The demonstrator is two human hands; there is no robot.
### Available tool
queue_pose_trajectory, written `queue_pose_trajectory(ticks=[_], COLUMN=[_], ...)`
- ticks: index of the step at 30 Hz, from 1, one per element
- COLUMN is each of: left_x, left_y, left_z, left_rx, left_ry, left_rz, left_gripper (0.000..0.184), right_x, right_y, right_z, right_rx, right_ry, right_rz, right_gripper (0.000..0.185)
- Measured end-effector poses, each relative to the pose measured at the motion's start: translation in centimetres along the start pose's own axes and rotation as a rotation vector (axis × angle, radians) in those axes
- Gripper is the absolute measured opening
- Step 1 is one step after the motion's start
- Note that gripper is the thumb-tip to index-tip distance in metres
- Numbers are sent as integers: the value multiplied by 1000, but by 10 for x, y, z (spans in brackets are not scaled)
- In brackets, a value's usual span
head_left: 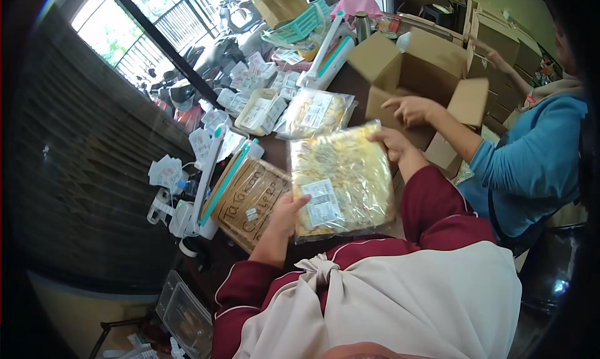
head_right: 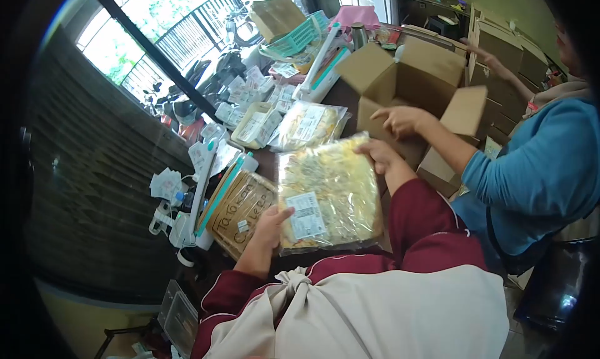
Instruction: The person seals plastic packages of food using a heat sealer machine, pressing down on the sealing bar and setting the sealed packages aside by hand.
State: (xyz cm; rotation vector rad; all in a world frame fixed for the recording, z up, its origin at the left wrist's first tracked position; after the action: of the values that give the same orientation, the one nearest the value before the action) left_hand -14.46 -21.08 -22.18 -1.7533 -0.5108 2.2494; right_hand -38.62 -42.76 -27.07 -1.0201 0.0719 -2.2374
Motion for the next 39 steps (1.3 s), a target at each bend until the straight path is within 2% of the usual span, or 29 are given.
queue_pose_trajectory(ticks=[2, 7, 10, 13, 16, 17, 20, 23, 25, 27, 28, 32, 34, 35, 36, 38, 39], left_x=[19, 48, 48, 37, 3, 5, 13, 35, 60, 70, 64, 45, 46, 51, 63, 98, 123], left_y=[40, 115, 141, 164, 158, 160, 143, 126, 135, 136, 135, 94, 55, 31, 6, -50, -77], left_z=[13, 29, 34, 50, 75, 77, 111, 133, 126, 118, 115, 92, 69, 56, 40, 4, -20], left_rx=[9, -10, -30, -114, -319, -378, -297, -155, -53, 11, -1, -99, -161, -256, -319, -511, -615], left_ry=[123, 420, 674, 893, 1225, 1388, 1490, 1654, 1685, 1725, 1683, 1507, 1416, 1405, 1452, 1584, 1600], left_rz=[-47, -183, -124, 112, 218, 394, 690, 675, 587, 550, 571, 655, 692, 781, 739, 630, 460], left_gripper=[31, 35, 38, 46, 54, 62, 67, 70, 71, 70, 70, 63, 57, 48, 47, 45, 48], right_x=[-8, -13, -15, -14, -4, 2, 0, 9, 17, 3, -6, -30, -38, -45, -52, -66, -73], right_y=[6, -9, -8, -2, -7, -8, -12, -29, -39, -37, -33, -22, -27, -21, -16, -3, 3], right_z=[-58, -115, -147, -186, -194, -197, -206, -172, -145, -116, -104, -41, -2, 4, 10, 22, 26], right_rx=[-10, -160, -226, -332, -487, -540, -726, -996, -1112, -1072, -932, -396, -387, -273, -142, 126, 139], right_ry=[82, 229, 288, 292, 326, 244, 87, -143, -923, -1332, -1386, -1438, -1585, -1458, -1556, -1464, -1411], right_rz=[61, 110, 60, -35, -174, -253, -402, -522, -584, -519, -576, -817, -934, -905, -904, -855, -850], right_gripper=[27, 24, 22, 24, 26, 28, 43, 46, 48, 47, 46, 37, 36, 35, 32, 28, 26])
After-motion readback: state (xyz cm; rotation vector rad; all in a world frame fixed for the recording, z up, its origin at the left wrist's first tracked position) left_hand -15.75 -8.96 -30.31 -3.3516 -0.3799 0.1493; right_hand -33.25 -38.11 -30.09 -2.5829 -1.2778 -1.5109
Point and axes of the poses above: each hand's wrist, its own y-axis towards the middle knuckle, its own z-axis out of the palm, x = y × z, the point moved 4 cm from there along y, towards the middle knuckle, and after that the axes turned 7 degrees about y, right-handed, at the moved point
